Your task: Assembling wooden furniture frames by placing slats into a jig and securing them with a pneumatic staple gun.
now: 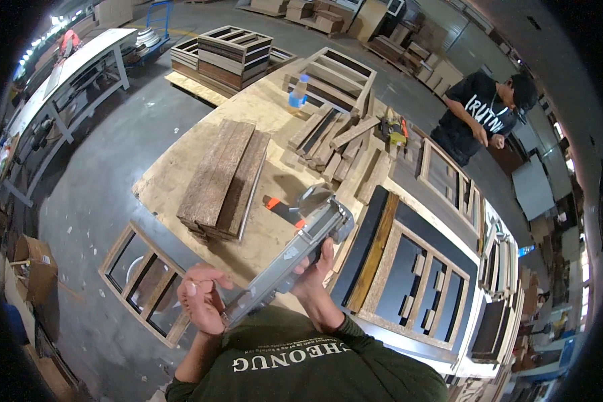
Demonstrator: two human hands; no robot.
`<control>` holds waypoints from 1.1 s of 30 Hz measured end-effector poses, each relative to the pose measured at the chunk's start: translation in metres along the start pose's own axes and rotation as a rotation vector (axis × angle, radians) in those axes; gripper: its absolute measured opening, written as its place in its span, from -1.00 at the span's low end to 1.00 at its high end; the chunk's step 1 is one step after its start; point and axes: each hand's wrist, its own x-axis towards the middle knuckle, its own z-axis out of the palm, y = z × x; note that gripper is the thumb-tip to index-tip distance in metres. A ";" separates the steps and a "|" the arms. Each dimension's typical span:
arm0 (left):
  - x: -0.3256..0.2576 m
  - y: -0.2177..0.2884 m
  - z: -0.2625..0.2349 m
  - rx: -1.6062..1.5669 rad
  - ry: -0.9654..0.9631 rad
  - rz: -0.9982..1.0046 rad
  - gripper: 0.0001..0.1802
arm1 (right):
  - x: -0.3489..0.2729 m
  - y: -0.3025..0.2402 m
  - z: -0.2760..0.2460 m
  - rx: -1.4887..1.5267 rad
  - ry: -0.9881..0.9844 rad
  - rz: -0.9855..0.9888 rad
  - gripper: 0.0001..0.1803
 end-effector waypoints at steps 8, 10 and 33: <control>-0.007 -0.004 -0.021 -0.015 0.062 -0.172 -0.47 | 0.008 -0.017 -0.002 -0.085 0.133 -0.089 -0.41; -0.006 -0.013 -0.029 -0.055 0.052 -0.125 -0.49 | 0.004 -0.015 -0.001 -0.143 0.126 -0.102 -0.40; -0.008 0.026 -0.032 0.383 -0.145 -0.073 -0.72 | -0.011 0.028 -0.022 -0.242 -0.168 0.041 -0.59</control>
